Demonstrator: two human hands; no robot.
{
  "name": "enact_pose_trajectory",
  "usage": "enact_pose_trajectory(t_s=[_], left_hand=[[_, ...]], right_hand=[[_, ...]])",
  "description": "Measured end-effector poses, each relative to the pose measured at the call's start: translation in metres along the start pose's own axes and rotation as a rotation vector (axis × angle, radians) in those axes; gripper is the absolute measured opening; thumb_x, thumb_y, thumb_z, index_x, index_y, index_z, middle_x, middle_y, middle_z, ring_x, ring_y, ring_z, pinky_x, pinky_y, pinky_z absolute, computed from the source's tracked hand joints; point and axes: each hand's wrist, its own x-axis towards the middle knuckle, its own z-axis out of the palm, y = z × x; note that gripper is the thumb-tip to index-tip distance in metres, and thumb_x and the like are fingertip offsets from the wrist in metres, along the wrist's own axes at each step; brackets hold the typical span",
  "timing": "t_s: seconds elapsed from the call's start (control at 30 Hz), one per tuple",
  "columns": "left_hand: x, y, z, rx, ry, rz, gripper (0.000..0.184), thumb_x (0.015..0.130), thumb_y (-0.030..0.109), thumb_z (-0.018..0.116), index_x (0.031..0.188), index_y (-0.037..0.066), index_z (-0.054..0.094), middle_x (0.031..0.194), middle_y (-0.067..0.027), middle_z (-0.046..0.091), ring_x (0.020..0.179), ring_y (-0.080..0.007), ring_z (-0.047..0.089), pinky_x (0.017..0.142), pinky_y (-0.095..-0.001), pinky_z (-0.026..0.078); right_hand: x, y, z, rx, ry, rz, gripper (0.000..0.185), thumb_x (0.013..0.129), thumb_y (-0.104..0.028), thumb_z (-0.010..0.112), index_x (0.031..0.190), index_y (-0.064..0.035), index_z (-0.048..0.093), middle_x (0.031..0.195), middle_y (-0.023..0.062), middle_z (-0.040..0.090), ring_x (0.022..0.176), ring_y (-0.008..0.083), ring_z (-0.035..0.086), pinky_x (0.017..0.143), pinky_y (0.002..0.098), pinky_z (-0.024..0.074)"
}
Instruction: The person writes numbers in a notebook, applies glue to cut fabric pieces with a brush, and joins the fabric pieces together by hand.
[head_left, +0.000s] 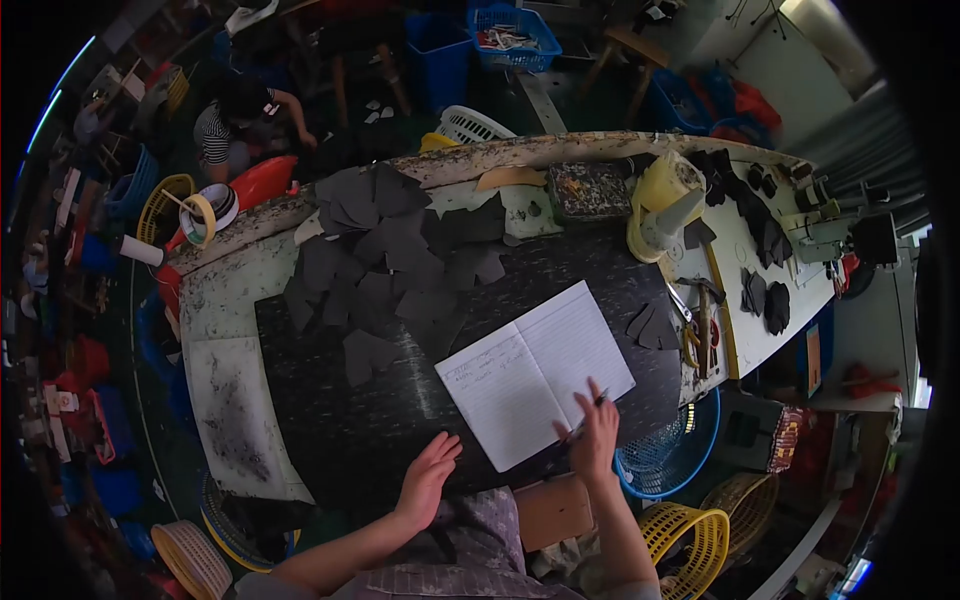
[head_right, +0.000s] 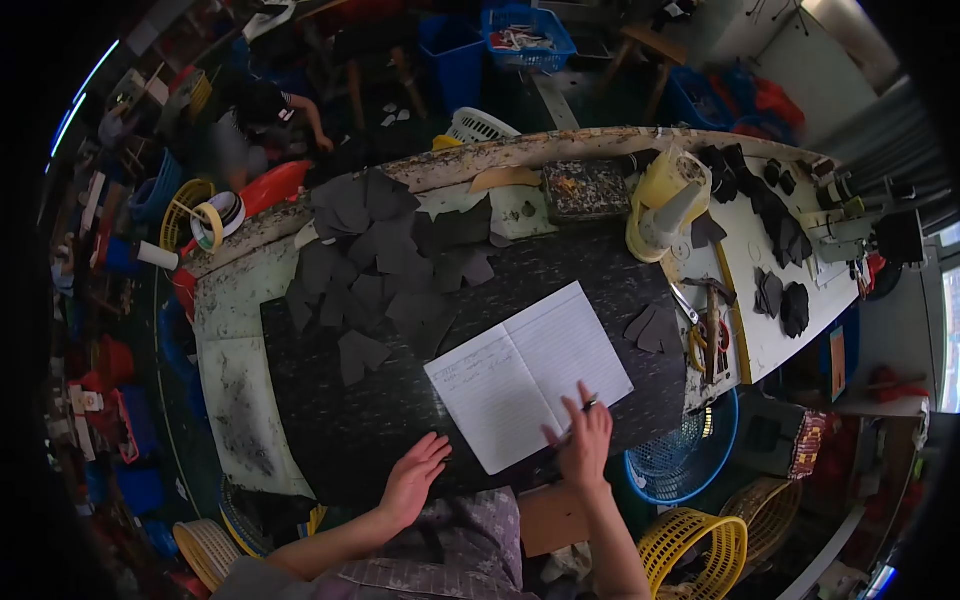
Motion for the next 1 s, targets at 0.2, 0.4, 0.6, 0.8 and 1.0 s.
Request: enact_pose_trajectory(t_s=[0.2,0.4,0.6,0.8,1.0], left_hand=[[0.008,-0.006,0.032,-0.301,0.094,-0.329,0.046,0.096,0.016,0.054,0.138,0.000,0.045,0.134,-0.0107,0.052,0.129,-0.0229,0.045,0.115,-0.0433,0.023],[0.024,0.003,0.067,0.233,-0.010,0.064,0.033,0.098,0.022,0.053,0.125,0.004,0.058,0.140,-0.0096,0.045,0.129,-0.0233,0.044,0.114,-0.0386,0.025],[0.076,-0.018,0.121,0.402,0.054,0.317,0.062,0.094,0.007,0.060,0.149,0.009,0.034,0.160,-0.0116,0.019,0.147,-0.0230,0.021,0.113,-0.0395,0.030],[0.095,-0.002,0.096,0.224,0.050,0.008,0.048,0.096,0.017,0.062,0.140,0.006,0.046,0.127,-0.0102,0.054,0.084,-0.0121,0.063,0.066,-0.0271,0.049],[0.058,0.045,0.075,0.959,-0.067,0.336,0.030,0.098,0.025,0.059,0.117,0.001,0.064,0.101,-0.0021,0.068,0.087,-0.0193,0.064,0.075,-0.0411,0.051]], right_hand=[[0.036,0.035,-0.016,0.079,-0.155,0.026,0.060,0.070,-0.015,0.082,0.122,-0.0088,0.053,0.121,0.0143,0.059,0.109,0.0372,0.056,0.089,0.0446,0.0491],[0.050,0.048,-0.022,0.056,-0.126,0.009,0.052,0.075,-0.014,0.079,0.121,-0.0095,0.054,0.119,0.0149,0.060,0.100,0.0373,0.060,0.083,0.0421,0.0515],[0.058,0.063,-0.024,1.126,-0.136,0.683,0.035,0.097,-0.015,0.058,0.127,-0.0013,0.047,0.118,0.0171,0.061,0.103,0.0253,0.060,0.091,0.0359,0.0459],[0.002,0.060,0.016,0.863,-0.180,0.503,0.035,0.081,0.002,0.071,0.112,-0.0026,0.055,0.100,0.0074,0.061,0.093,0.0171,0.059,0.085,0.0296,0.0459],[0.043,0.028,0.025,0.998,-0.392,0.382,0.031,0.082,0.005,0.068,0.109,-0.0030,0.055,0.097,0.0035,0.060,0.089,0.0111,0.055,0.084,0.0245,0.0439]])
